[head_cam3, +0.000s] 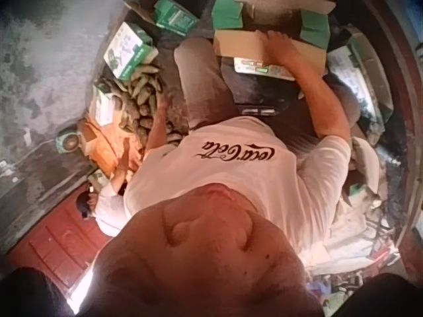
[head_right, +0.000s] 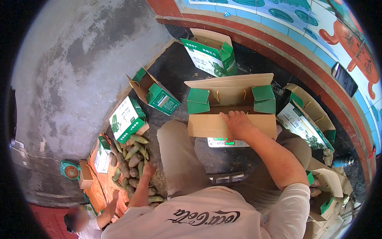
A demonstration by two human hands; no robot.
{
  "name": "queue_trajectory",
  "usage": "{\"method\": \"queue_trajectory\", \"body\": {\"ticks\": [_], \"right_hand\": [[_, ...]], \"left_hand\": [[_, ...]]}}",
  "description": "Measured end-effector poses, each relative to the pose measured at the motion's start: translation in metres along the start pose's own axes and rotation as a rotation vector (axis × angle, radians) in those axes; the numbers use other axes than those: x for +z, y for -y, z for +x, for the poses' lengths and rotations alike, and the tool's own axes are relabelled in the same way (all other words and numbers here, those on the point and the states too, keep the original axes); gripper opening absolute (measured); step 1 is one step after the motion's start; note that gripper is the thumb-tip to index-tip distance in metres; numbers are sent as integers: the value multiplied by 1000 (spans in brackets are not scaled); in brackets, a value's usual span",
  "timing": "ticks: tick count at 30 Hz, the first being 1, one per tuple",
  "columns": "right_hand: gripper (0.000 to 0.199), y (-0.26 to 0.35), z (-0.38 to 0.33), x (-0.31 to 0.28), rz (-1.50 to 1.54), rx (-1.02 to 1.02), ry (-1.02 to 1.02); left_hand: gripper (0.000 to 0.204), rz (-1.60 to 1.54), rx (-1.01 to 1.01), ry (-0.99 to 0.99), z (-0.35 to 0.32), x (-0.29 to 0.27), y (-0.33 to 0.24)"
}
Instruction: Packing radishes into cardboard boxes and weighing them.
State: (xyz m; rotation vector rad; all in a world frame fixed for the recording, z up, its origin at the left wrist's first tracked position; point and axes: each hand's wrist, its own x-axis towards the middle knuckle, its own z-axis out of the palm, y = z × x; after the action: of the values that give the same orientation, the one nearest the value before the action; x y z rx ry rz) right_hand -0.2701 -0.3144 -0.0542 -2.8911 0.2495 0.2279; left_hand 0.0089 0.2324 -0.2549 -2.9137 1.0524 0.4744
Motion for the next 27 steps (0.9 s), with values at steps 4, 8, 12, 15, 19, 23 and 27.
{"method": "queue_trajectory", "body": {"ticks": [4,8,12,15,19,23,27], "right_hand": [[111,-19,-17,21,-5,62,-36],[109,-23,-26,14,48,72,-24],[109,-22,-23,14,86,62,-36],[109,-23,-25,14,104,62,-58],[108,-21,-29,14,134,68,-50],[108,-18,-30,13,121,85,-41],[108,-13,-27,11,104,118,-39]], "left_hand": [[59,11,-411,715,-58,50,-30],[55,-131,-718,569,-154,68,-28],[56,-169,-711,587,-220,123,7],[56,-146,-698,596,-228,140,8],[57,-114,-679,600,-234,167,-7],[57,-70,-656,611,-247,186,-17],[58,-31,-651,634,-270,203,-24]]}}
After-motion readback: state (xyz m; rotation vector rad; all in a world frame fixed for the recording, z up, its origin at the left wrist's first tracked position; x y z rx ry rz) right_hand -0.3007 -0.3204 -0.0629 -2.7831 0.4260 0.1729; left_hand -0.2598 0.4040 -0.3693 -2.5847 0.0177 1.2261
